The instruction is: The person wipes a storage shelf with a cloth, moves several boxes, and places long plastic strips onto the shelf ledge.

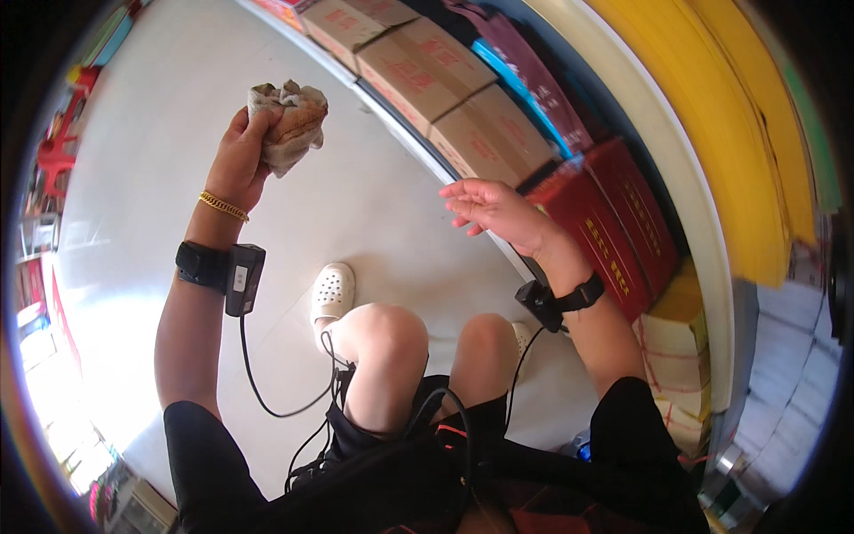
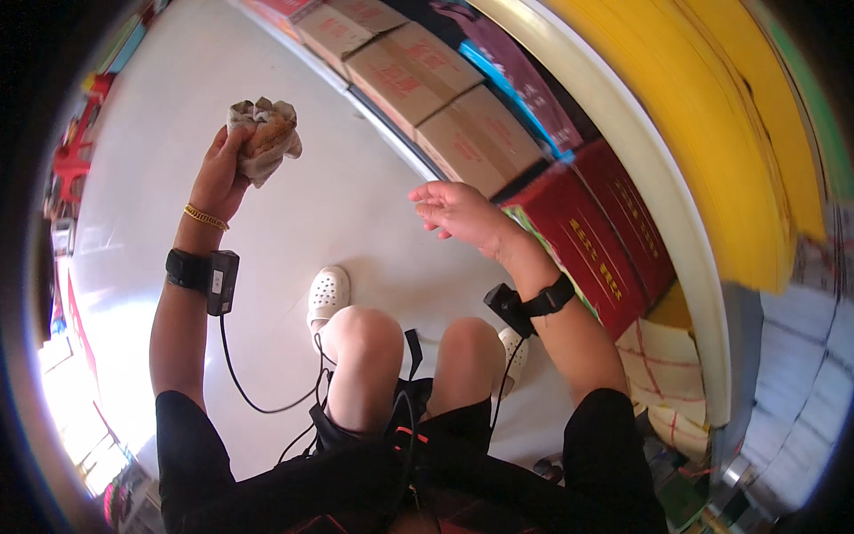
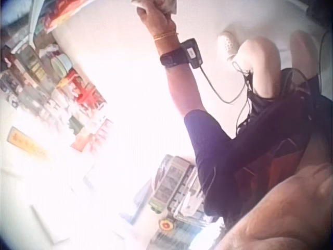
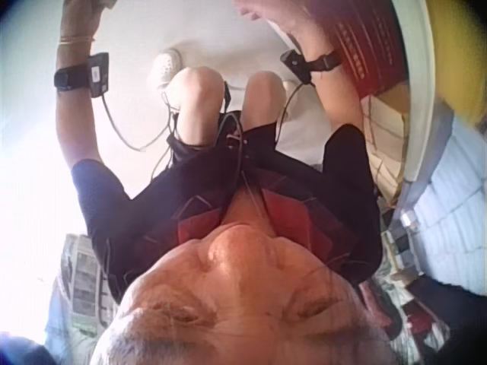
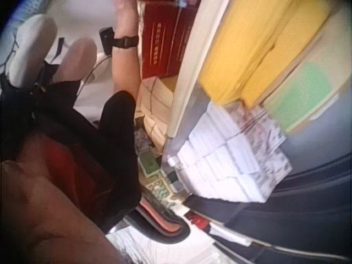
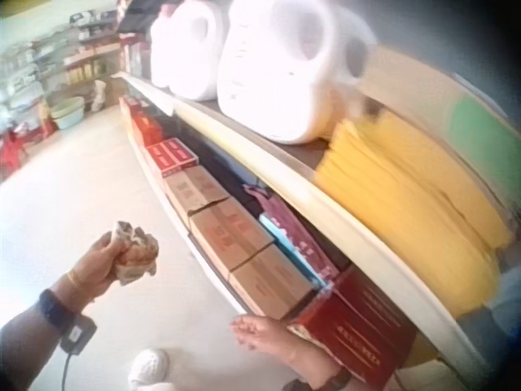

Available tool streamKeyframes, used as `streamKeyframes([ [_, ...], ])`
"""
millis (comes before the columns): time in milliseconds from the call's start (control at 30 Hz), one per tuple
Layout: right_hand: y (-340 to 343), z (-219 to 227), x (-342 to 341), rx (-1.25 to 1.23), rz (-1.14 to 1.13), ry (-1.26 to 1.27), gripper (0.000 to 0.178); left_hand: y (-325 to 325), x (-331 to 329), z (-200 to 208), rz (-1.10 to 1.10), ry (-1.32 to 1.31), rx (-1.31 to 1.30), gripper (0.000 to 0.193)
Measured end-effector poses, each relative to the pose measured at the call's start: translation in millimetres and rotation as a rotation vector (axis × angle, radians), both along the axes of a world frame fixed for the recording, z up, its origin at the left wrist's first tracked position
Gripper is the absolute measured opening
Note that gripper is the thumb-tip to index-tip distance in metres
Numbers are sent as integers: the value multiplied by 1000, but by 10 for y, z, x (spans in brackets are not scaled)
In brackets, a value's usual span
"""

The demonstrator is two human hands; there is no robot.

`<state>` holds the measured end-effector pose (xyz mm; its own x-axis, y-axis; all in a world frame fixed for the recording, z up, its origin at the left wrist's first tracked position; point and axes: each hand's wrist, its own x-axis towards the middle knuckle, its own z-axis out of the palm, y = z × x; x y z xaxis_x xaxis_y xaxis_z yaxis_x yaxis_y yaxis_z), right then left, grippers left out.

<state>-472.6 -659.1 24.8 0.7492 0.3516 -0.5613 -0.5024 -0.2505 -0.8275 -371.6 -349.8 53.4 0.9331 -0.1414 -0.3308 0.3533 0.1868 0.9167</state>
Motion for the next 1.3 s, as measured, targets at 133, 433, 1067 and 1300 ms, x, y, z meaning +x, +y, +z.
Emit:
streamKeyframes([
  [133,281,-112,125,15,25,33,30,453,16,45,125,44,135,32],
  [433,342,267,-189,-71,56,147,30,1405,-964,382,489,212,126,34],
  [1067,1147,2205,113,-618,398,-106,29,3221,-2610,2142,1082,119,-263,29],
  [1300,2429,2934,906,-771,489,-400,27,4401,-2604,2116,1255,7,-438,30],
])
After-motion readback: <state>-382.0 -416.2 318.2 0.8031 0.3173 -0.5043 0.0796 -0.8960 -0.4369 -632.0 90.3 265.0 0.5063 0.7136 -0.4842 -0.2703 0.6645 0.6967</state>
